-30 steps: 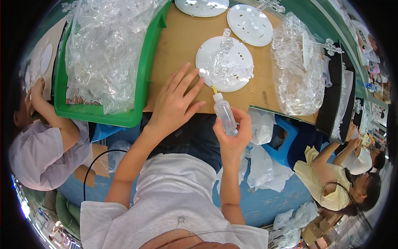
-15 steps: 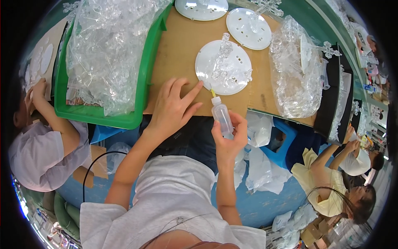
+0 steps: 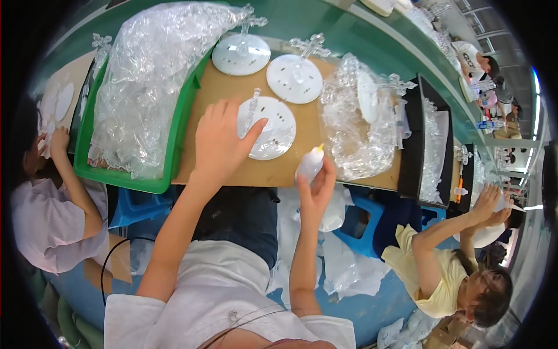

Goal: Applying glue and assembling plastic snowflake-shaped decorative components onto white circular bases at a factory workstation.

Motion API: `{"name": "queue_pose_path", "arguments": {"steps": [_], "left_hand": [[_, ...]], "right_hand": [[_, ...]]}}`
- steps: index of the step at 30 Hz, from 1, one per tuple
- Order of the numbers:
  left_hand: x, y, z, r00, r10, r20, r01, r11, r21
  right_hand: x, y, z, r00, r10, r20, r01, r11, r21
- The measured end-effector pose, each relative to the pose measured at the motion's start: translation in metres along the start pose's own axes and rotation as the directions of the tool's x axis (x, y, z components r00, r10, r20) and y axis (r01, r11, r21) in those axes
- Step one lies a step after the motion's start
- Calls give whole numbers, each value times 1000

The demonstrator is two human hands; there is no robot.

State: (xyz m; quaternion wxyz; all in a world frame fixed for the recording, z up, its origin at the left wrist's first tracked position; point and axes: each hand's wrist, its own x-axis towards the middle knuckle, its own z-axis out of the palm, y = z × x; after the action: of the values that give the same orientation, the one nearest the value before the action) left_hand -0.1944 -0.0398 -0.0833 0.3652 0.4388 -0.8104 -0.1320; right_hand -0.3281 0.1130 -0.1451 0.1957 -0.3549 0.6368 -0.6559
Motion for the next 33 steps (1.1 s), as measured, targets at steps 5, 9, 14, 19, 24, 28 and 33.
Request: {"name": "queue_pose_path", "arguments": {"steps": [5, 9, 14, 19, 24, 28, 33], "left_hand": [[18, -4, 14, 996, -1, 93, -14, 986, 164], [54, 3, -2, 999, 20, 41, -27, 982, 187], [167, 37, -29, 988, 98, -121, -61, 959, 276], [320, 20, 17, 890, 261, -374, -164, 949, 271], [367, -8, 139, 984, 158, -77, -138, 966, 220], [338, -1, 198, 951, -103, 293, 81, 993, 87], [342, 0, 204, 939, -107, 326, 95, 994, 54]], "right_hand": [[57, 9, 7, 986, -76, -148, 30, 957, -290], [66, 14, 7, 982, -112, -153, 34, 898, -439], [54, 21, -3, 962, -231, -147, 124, 847, -517], [1, -16, -15, 994, -2, -108, -38, 928, -370], [-40, -34, -39, 985, 116, -124, -149, 942, -299], [-60, -37, -57, 954, 185, -238, -252, 921, -296], [-55, -41, -61, 940, 209, -268, -287, 912, -294]]}}
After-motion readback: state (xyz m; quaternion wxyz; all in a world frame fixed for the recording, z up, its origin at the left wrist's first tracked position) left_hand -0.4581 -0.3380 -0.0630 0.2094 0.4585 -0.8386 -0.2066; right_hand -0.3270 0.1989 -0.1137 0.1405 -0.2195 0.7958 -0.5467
